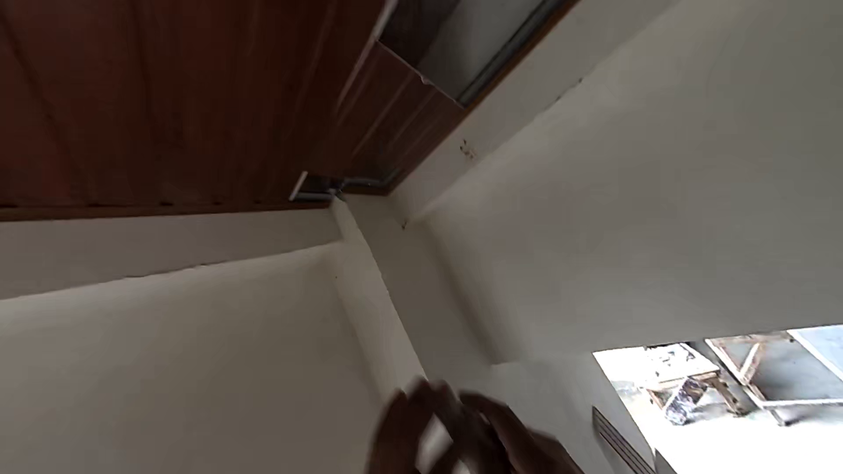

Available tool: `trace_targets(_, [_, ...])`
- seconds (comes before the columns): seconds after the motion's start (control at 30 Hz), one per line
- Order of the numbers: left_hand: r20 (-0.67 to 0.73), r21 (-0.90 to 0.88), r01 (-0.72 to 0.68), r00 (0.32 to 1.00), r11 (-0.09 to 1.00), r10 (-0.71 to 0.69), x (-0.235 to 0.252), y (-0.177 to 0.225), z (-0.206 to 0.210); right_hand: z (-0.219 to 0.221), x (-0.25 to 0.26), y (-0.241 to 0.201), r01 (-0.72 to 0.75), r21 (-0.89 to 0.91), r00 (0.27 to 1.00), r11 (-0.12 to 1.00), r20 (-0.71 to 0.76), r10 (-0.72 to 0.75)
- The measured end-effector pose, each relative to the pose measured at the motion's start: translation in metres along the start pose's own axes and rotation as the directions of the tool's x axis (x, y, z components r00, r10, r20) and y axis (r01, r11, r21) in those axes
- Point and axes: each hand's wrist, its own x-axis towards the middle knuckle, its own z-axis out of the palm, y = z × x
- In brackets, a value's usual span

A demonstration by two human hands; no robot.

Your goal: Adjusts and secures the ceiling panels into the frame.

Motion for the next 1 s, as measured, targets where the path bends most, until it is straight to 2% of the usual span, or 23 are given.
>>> trace_targets(0.07, [-0.195, 0.121, -0.014, 0.98, 0.993, 0.038, 0.053, -0.033, -0.042, 0.017, 0.078, -0.025, 0.114, -0.047, 0.959, 0.992, -0.255, -0.123])
trace_targets(0.13, [-0.279, 0.107, 0.077, 0.959, 0.991, -0.045, 0.095, -0.066, -0.07, 0.028, 0.145, -0.034, 0.105, -0.065, 0.928, 0.992, -0.353, -0.121])
trace_targets(0.23, [-0.27, -0.074, 0.241, 0.929, 0.968, -0.252, 0.143, -0.1, -0.082, 0.037, 0.221, -0.034, 0.065, -0.062, 0.893, 0.996, -0.442, -0.085])
trace_targets(0.33, [-0.201, -0.077, 0.298, 0.93, 0.951, -0.308, 0.177, -0.12, -0.077, 0.033, 0.268, -0.031, 0.024, -0.12, 0.89, 0.993, -0.449, -0.076])
trace_targets(0.43, [-0.173, -0.066, 0.338, 0.923, 0.939, -0.345, 0.208, -0.133, -0.064, 0.022, 0.296, -0.031, 0.03, -0.226, 0.912, 0.974, -0.392, -0.119])
trace_targets(0.57, [-0.195, -0.03, 0.37, 0.909, 0.928, -0.369, 0.239, -0.151, -0.044, 0.01, 0.322, -0.027, -0.039, -0.337, 0.92, 0.941, -0.379, -0.097])
trace_targets(0.67, [-0.236, -0.011, 0.406, 0.887, 0.914, -0.397, 0.253, -0.158, -0.034, 0.009, 0.331, -0.02, -0.033, -0.343, 0.909, 0.939, -0.402, -0.115])
trace_targets(0.77, [-0.255, 0.032, 0.387, 0.895, 0.921, -0.367, 0.261, -0.164, -0.031, 0.014, 0.336, -0.014, 0.015, -0.37, 0.904, 0.929, -0.391, -0.171])
trace_targets(1.0, [-0.235, -0.05, 0.39, 0.89, 0.919, -0.39, 0.281, -0.176, -0.028, 0.02, 0.345, -0.014, -0.01, -0.392, 0.895, 0.92, -0.413, -0.167])
